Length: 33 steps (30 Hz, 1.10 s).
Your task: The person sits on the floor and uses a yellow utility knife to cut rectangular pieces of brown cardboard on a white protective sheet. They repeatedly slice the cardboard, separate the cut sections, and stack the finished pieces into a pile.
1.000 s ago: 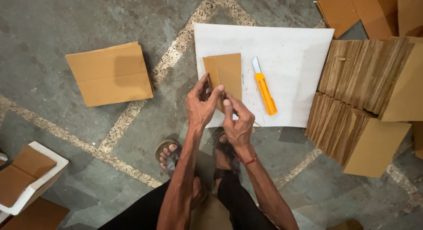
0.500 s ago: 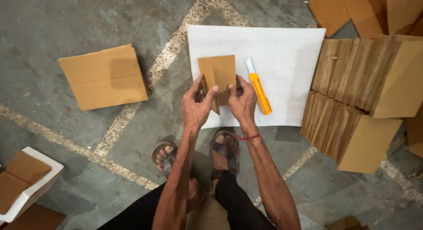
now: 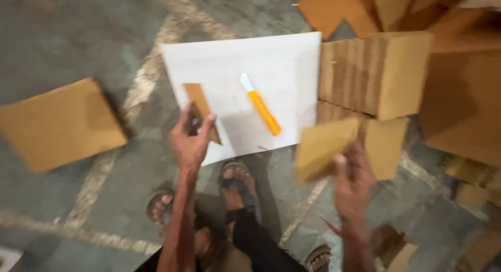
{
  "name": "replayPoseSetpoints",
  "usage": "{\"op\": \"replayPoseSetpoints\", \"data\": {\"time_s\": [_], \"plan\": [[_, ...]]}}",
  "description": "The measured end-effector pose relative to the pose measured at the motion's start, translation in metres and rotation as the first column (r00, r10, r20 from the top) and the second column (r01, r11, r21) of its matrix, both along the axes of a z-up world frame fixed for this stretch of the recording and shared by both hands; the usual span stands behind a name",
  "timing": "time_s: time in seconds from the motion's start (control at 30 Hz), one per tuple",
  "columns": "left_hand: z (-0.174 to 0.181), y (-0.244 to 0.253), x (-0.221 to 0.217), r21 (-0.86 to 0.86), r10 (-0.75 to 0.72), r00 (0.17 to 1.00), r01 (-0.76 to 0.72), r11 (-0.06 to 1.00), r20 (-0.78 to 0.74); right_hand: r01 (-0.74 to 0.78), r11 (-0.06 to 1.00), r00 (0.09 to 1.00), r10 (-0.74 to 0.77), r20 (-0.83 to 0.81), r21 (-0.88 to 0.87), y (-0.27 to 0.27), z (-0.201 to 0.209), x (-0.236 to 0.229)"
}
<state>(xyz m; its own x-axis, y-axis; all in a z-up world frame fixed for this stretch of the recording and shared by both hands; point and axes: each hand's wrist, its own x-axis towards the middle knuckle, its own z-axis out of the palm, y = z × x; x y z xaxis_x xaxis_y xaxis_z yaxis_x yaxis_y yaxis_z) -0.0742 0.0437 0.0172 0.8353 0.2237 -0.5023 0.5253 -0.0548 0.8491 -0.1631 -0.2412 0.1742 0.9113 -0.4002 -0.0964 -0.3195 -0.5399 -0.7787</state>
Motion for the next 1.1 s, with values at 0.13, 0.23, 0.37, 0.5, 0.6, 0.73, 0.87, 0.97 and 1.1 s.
{"op": "replayPoseSetpoints", "data": {"time_s": [0.13,0.23,0.37,0.5,0.6,0.73,0.87,0.97,1.1], "plan": [[0.002,0.000,-0.002,-0.063,0.009,0.994,-0.002,0.998,0.106,0.201,0.979,0.977,-0.199,0.071,-0.030,-0.065,0.048,-0.034],[0.003,-0.004,0.000,-0.099,0.028,0.991,-0.015,0.995,0.129,0.223,0.974,0.969,-0.218,0.119,-0.031,-0.111,0.048,-0.038],[0.009,-0.004,0.000,-0.088,0.020,0.996,-0.012,0.996,0.090,0.192,0.968,0.981,-0.189,0.031,-0.159,-0.137,0.020,-0.033],[0.014,-0.005,0.004,-0.012,-0.002,0.998,0.003,1.000,0.069,0.217,0.947,0.974,-0.227,-0.016,-0.237,-0.137,0.003,-0.024],[0.016,-0.005,0.004,0.022,-0.018,0.998,0.017,1.000,0.053,0.244,0.926,0.965,-0.261,-0.022,-0.289,-0.134,-0.003,-0.019],[0.016,-0.006,0.003,0.080,-0.034,0.999,0.030,0.996,0.042,0.266,0.929,0.959,-0.283,-0.030,-0.258,-0.131,-0.008,-0.016],[0.013,-0.006,0.002,0.075,-0.030,0.998,0.026,0.997,0.052,0.242,0.854,0.947,-0.312,-0.080,-0.461,-0.126,-0.007,-0.012],[0.012,-0.005,0.001,0.182,-0.079,0.995,0.067,0.981,0.056,0.240,0.849,0.963,-0.268,0.009,-0.470,-0.115,0.000,-0.002],[0.012,-0.007,0.001,0.177,-0.019,1.000,0.023,0.984,-0.024,0.155,0.815,0.972,-0.024,0.234,-0.559,-0.060,0.020,0.000]]}}
